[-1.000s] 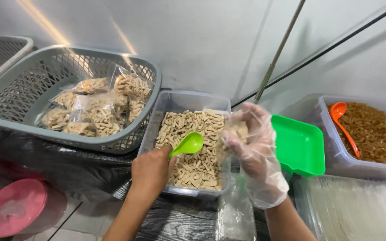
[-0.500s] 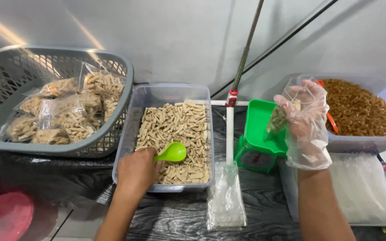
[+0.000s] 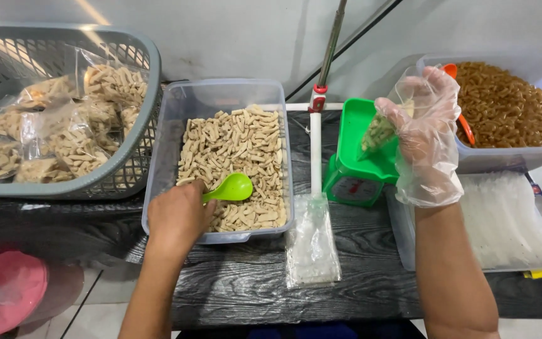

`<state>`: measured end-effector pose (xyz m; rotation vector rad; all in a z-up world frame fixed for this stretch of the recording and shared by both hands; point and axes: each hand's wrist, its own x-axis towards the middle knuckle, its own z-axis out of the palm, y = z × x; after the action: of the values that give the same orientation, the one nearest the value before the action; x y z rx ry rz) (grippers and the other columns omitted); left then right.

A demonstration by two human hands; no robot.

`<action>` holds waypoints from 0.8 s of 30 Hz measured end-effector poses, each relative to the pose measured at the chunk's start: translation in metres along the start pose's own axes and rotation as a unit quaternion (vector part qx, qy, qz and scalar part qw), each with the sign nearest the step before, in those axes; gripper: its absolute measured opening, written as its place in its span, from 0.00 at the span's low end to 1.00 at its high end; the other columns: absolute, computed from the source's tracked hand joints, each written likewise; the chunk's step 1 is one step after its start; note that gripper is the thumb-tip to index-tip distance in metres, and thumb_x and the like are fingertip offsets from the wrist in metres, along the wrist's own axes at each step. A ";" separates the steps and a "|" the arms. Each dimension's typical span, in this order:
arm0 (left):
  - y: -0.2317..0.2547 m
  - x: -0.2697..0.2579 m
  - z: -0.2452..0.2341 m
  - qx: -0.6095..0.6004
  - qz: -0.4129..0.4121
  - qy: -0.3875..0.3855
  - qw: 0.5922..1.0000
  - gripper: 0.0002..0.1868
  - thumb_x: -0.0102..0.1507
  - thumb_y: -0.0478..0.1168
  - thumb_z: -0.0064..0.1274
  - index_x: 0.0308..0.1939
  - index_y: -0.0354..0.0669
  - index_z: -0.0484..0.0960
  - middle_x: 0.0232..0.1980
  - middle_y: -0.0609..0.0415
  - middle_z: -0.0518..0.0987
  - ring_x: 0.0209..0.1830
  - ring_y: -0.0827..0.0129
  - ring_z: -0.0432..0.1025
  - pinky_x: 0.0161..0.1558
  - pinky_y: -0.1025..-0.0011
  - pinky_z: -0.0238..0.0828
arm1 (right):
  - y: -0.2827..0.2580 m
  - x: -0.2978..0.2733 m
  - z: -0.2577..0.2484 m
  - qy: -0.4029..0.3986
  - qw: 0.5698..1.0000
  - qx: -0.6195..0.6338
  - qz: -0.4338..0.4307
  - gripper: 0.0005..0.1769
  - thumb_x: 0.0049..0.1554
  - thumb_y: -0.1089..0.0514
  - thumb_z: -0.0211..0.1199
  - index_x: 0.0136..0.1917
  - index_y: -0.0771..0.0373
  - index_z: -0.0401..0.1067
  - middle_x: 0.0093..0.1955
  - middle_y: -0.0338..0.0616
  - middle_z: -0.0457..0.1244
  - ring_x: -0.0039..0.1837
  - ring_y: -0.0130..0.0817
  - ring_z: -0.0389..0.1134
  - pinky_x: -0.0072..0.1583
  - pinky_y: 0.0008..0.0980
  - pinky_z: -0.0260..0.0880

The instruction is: Manually scooping snack pieces into plastic bags, weighing them on a scale, and organizing the filled bags.

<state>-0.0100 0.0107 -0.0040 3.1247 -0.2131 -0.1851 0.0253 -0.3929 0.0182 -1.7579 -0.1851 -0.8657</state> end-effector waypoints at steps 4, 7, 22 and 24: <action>0.000 -0.001 -0.004 -0.010 -0.010 -0.003 1.000 0.17 0.63 0.56 0.56 0.47 0.52 0.81 0.36 0.51 0.86 0.37 0.48 0.81 0.34 0.50 0.76 | -0.020 -0.006 -0.005 -0.009 0.997 -0.076 -0.026 0.51 0.58 0.55 0.78 0.78 0.68 0.44 0.73 0.60 0.52 0.72 0.47 0.61 0.74 0.45 0.64; 0.000 -0.003 -0.006 -0.013 -0.014 -0.006 1.000 0.16 0.64 0.55 0.56 0.48 0.52 0.81 0.36 0.51 0.86 0.37 0.48 0.81 0.33 0.50 0.76 | -0.029 -0.012 -0.009 -0.011 0.997 -0.077 -0.005 0.55 0.58 0.52 0.78 0.81 0.59 0.39 0.75 0.62 0.51 0.75 0.52 0.59 0.75 0.48 0.61; 0.007 -0.003 -0.016 -0.012 -0.044 -0.034 0.998 0.18 0.64 0.57 0.56 0.53 0.59 0.83 0.39 0.52 0.87 0.39 0.51 0.82 0.35 0.52 0.77 | -0.029 -0.017 -0.007 0.012 0.990 -0.118 0.079 0.65 0.53 0.46 0.83 0.82 0.57 0.35 0.82 0.71 0.45 0.85 0.54 0.48 0.80 0.49 0.50; 0.008 -0.002 -0.019 -0.013 -0.054 -0.053 0.997 0.18 0.64 0.57 0.55 0.54 0.59 0.82 0.41 0.52 0.87 0.42 0.50 0.82 0.36 0.52 0.77 | -0.021 -0.017 -0.007 0.025 0.989 -0.121 0.086 0.66 0.52 0.48 0.85 0.82 0.58 0.36 0.81 0.70 0.46 0.84 0.55 0.50 0.80 0.48 0.50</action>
<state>-0.0109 0.0028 0.0149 3.1047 -0.0412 -0.3514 -0.0009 -0.3862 0.0245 -1.9429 0.1089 -0.8318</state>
